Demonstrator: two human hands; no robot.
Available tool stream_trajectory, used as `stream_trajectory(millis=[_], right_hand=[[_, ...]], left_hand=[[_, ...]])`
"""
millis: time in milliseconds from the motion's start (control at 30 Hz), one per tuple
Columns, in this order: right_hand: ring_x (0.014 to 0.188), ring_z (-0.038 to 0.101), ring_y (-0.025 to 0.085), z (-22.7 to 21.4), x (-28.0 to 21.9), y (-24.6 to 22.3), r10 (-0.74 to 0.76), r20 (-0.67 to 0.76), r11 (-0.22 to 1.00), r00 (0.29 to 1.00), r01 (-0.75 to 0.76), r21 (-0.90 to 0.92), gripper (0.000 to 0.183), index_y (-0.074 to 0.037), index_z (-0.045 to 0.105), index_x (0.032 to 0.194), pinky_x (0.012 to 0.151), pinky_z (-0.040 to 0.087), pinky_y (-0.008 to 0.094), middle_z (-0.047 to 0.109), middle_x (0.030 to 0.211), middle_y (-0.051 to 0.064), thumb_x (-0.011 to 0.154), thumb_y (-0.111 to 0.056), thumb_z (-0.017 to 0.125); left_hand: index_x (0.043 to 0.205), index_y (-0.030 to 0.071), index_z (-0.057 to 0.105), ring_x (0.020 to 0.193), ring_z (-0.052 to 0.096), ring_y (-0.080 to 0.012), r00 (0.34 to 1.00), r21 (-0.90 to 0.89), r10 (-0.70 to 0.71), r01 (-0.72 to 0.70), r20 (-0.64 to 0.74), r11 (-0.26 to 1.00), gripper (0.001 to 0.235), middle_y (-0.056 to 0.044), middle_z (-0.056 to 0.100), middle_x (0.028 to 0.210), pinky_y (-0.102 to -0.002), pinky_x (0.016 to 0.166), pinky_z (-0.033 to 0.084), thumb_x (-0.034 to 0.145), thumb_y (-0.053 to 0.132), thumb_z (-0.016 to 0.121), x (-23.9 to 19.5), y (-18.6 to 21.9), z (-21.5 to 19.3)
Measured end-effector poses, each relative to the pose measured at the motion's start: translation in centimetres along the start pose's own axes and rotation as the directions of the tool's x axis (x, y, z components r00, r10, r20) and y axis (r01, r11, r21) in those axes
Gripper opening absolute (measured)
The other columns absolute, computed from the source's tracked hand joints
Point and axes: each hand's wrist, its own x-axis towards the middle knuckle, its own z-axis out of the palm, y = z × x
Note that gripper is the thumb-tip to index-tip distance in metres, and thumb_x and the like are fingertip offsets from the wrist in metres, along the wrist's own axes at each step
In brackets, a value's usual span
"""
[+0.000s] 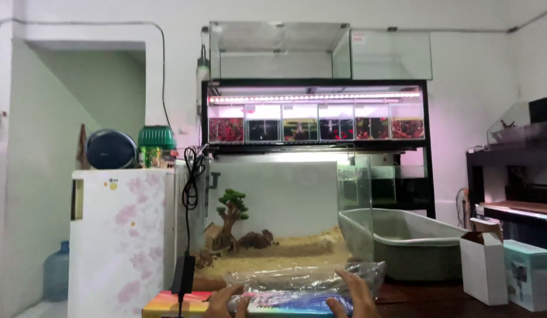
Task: The person unpacks a new aquarium light fixture from its box, assembles the metal mounting brackets, and attaches them to the light bar. They then place the assembled light fixture onto the rim of a glass aquarium and plug in the power cord.
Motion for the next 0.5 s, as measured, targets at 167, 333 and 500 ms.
stream_trajectory(millis=[167, 333, 500], right_hand=[[0.157, 0.058, 0.028, -4.2, -1.3, -5.9, 0.198, 0.303, 0.949, 0.932, -0.260, 0.179, 0.080, -0.043, 0.046, 0.168, 0.134, 0.045, 0.053, 0.041, 0.180, -0.003, 0.097, -0.032, 0.082], [0.158, 0.055, 0.038, -2.9, 0.7, -2.0, 0.179, 0.354, 0.907, 0.918, -0.293, 0.302, 0.076, -0.037, 0.051, 0.167, 0.132, 0.048, 0.048, 0.042, 0.176, 0.007, 0.098, -0.031, 0.080], [0.162, 0.047, 0.036, -4.0, -0.2, -3.6, 0.161, 0.370, 0.944, 0.915, -0.252, 0.213, 0.072, -0.041, 0.053, 0.165, 0.133, 0.045, 0.054, 0.032, 0.181, 0.005, 0.098, -0.037, 0.078]], left_hand=[[0.129, 0.032, 0.088, 0.105, 0.083, -0.0133, 0.998, -0.278, -0.015, -0.004, -0.066, 0.961, 0.039, 0.003, 0.092, 0.109, -0.027, 0.102, 0.067, 0.091, 0.026, 0.086, 0.5, -0.7, -0.5], [0.132, 0.018, 0.086, 0.111, 0.079, -0.0197, 0.993, -0.444, -0.067, 0.019, -0.093, 0.896, 0.034, -0.006, 0.086, 0.120, -0.035, 0.098, 0.065, 0.100, 0.015, 0.072, -1.0, 1.1, -2.7], [0.131, 0.016, 0.085, 0.119, 0.075, -0.0207, 0.993, -0.373, -0.046, 0.003, -0.106, 0.928, 0.032, -0.007, 0.082, 0.130, -0.039, 0.102, 0.067, 0.103, 0.017, 0.071, -1.3, 1.6, -3.1]])
